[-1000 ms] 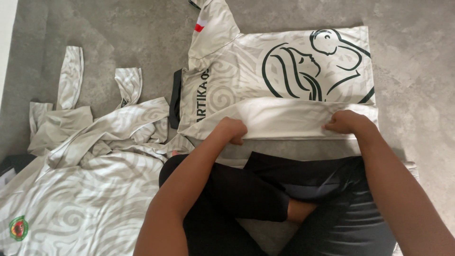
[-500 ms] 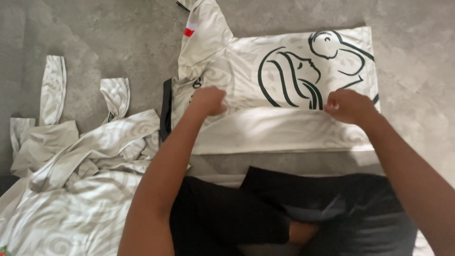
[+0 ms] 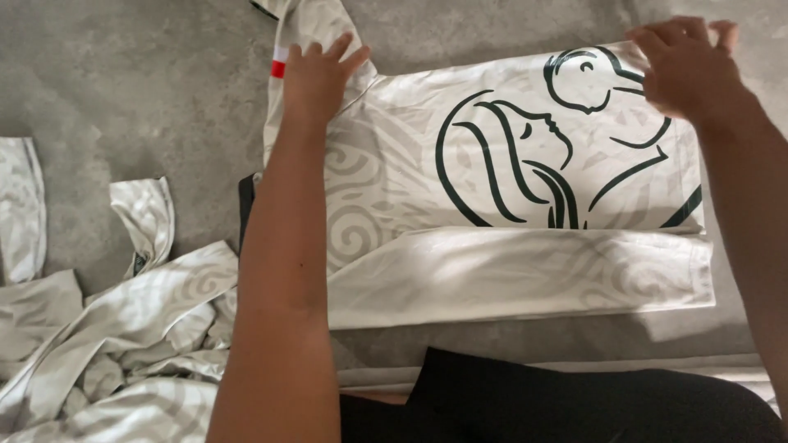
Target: The person folds a white long-sleeved shirt with a graphic print on the floor. They smooth the fabric, fold the sleeves inward, fold the bottom hem up, and then fold the shirt in half to create a neat rectangular bundle.
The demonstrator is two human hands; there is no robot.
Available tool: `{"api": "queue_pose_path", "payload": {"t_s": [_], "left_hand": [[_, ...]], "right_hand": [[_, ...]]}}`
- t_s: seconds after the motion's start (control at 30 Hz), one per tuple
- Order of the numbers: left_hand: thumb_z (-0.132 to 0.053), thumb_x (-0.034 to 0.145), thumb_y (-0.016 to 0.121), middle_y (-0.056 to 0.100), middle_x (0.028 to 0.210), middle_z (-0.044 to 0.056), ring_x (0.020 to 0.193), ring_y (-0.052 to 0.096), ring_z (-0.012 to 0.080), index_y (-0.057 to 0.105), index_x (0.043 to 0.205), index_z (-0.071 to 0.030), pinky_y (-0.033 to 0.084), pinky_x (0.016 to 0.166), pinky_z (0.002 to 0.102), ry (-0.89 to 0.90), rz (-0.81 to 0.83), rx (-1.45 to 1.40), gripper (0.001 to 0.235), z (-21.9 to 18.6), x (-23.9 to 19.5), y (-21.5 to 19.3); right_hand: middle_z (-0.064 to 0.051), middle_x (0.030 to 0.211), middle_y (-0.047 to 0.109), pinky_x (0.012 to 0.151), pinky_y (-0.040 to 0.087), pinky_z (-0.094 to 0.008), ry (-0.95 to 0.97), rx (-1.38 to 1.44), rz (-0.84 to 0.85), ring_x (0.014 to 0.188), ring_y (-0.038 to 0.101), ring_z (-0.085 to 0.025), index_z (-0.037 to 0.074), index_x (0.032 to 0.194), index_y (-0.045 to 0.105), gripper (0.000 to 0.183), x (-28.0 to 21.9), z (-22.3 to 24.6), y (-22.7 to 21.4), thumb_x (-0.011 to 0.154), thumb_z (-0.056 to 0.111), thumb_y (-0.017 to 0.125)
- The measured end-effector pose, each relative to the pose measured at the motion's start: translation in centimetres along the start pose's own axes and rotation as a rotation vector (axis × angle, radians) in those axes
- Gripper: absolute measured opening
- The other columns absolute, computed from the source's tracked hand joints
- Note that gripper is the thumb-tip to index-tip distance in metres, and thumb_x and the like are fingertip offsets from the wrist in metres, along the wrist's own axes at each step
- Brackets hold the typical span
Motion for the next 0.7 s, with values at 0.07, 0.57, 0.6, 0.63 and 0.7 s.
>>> {"api": "queue_pose_path", "payload": {"t_s": [0.07, 0.57, 0.6, 0.63, 0.7], "left_hand": [[-0.01, 0.08, 0.044, 0.032, 0.13, 0.002, 0.109, 0.037, 0.031, 0.03, 0.125, -0.034, 0.024, 0.09, 0.046, 0.002, 0.074, -0.003, 0.053, 0.6, 1.6, 1.7], [-0.014, 0.077, 0.043, 0.059, 0.063, 0.0, 0.062, 0.055, 0.0162, 0.059, 0.065, -0.019, 0.038, 0.071, 0.034, 0.254, -0.111, 0.274, 0.02, -0.3, -8.7, -3.7], [-0.014, 0.077, 0.043, 0.059, 0.063, 0.0, 0.062, 0.055, 0.0162, 0.059, 0.065, -0.019, 0.038, 0.071, 0.034, 0.252, -0.113, 0.277, 0.02, -0.8, -9.8, -3.0], [-0.013, 0.078, 0.044, 0.054, 0.055, -0.002, 0.051, 0.051, 0.0142, 0.053, 0.06, -0.018, 0.038, 0.058, 0.032, 0.249, -0.125, 0.234, 0.021, -1.2, -10.9, -2.3], [-0.011, 0.078, 0.044, 0.048, 0.047, -0.004, 0.04, 0.046, 0.0123, 0.047, 0.056, -0.016, 0.037, 0.045, 0.029, 0.248, -0.138, 0.19, 0.024, -2.6, -13.2, -3.3]], "right_hand": [[-0.02, 0.13, 0.038, 0.089, 0.005, -0.063, -0.001, -0.152, -0.038, 0.119, 0.023, -0.046, 0.014, 0.127, 0.043, 0.045, 1.0, -2.9, 2.0, 0.083, 0.024, 0.043], [0.006, 0.075, 0.059, 0.08, 0.031, -0.028, 0.137, -0.513, -0.265, 0.076, 0.053, -0.014, 0.023, 0.088, 0.059, 0.012, -9.0, -0.8, 2.1, 0.084, 0.034, 0.059], [0.006, 0.075, 0.059, 0.08, 0.031, -0.028, 0.137, -0.513, -0.269, 0.076, 0.053, -0.014, 0.023, 0.088, 0.059, 0.012, -9.8, 0.0, 1.9, 0.084, 0.034, 0.059], [0.004, 0.078, 0.061, 0.079, 0.032, -0.03, 0.173, -0.455, -0.2, 0.075, 0.053, -0.015, 0.021, 0.089, 0.06, 0.011, -10.5, 0.7, 1.9, 0.085, 0.03, 0.057], [0.001, 0.08, 0.063, 0.077, 0.033, -0.032, 0.213, -0.398, -0.13, 0.075, 0.054, -0.017, 0.019, 0.091, 0.061, 0.011, -12.0, 1.4, 2.2, 0.085, 0.026, 0.055]]}}
Point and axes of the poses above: each hand's wrist, its own x-axis towards the middle knuckle, its own y-axis out of the palm, z = x × y, the point moved 2 cm from there along x, towards the middle knuckle
